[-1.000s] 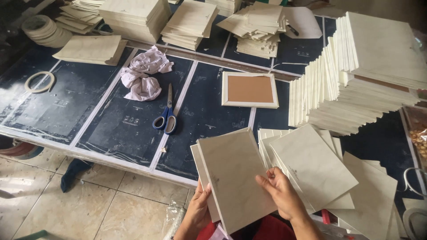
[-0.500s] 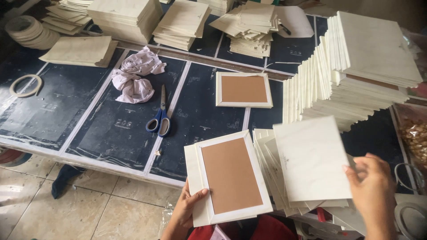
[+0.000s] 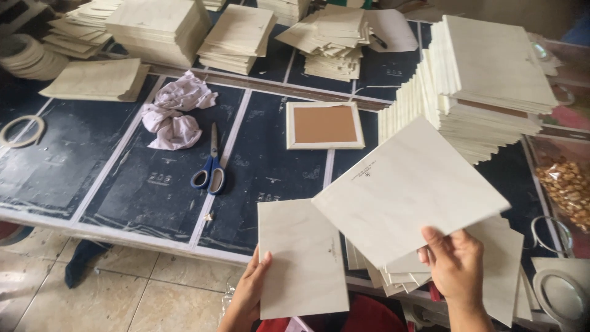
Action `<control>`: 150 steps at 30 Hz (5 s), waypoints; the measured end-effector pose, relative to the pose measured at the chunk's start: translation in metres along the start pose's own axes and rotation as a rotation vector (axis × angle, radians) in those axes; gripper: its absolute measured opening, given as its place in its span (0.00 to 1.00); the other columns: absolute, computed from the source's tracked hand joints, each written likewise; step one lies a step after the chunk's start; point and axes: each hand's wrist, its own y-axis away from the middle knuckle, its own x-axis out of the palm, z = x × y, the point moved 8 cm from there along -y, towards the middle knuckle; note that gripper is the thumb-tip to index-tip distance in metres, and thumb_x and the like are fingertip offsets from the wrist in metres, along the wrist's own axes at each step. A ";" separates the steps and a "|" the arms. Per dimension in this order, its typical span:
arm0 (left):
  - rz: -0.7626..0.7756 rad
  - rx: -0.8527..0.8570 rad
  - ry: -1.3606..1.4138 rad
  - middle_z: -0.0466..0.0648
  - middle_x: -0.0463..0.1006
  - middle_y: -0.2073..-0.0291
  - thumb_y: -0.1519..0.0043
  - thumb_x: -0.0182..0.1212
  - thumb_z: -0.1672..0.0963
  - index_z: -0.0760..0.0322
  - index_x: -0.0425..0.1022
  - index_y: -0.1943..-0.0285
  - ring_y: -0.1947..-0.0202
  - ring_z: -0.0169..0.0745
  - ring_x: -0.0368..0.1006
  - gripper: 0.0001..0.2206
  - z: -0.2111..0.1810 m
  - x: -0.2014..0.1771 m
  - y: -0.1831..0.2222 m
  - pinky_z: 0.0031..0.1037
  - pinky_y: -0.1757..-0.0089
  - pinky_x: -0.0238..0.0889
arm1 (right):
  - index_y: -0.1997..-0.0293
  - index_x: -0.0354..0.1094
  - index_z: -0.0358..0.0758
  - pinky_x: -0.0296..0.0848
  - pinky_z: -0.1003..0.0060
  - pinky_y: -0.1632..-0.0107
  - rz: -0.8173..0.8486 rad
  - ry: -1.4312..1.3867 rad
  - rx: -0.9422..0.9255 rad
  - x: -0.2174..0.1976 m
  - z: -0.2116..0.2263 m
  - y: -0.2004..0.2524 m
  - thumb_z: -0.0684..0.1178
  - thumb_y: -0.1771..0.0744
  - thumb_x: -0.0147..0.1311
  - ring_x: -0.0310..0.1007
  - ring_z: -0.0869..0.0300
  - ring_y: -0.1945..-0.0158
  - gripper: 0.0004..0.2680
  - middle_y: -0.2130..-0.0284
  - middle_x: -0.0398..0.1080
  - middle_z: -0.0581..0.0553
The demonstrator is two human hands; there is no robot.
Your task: The person is sorting and stacking white cards or envelopes on a production table, inspecting each piece before adding it to a pile.
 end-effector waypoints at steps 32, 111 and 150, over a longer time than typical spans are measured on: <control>0.949 -0.053 -0.135 0.58 0.76 0.41 0.37 0.41 0.36 0.71 0.68 0.29 0.46 0.47 0.76 0.41 -0.032 0.075 0.005 0.31 0.51 0.69 | 0.36 0.66 0.25 0.79 0.58 0.61 0.506 -0.320 0.742 0.102 -0.062 0.035 0.40 0.38 0.63 0.81 0.47 0.61 0.23 0.56 0.81 0.27; 0.181 0.071 0.170 0.56 0.79 0.40 0.33 0.54 0.59 0.62 0.67 0.25 0.50 0.44 0.72 0.24 0.010 -0.022 -0.021 0.33 0.52 0.67 | 0.73 0.61 0.50 0.70 0.58 0.59 0.340 1.121 0.305 0.134 -0.111 0.049 0.70 0.42 0.71 0.75 0.57 0.70 0.21 0.79 0.73 0.59; 0.177 0.151 0.314 0.55 0.82 0.53 0.34 0.59 0.58 0.64 0.71 0.39 0.60 0.41 0.76 0.14 0.015 -0.032 -0.051 0.31 0.60 0.71 | 0.40 0.72 0.43 0.70 0.63 0.63 -0.012 0.085 0.566 0.052 -0.069 0.013 0.44 0.34 0.60 0.72 0.56 0.67 0.14 0.67 0.78 0.37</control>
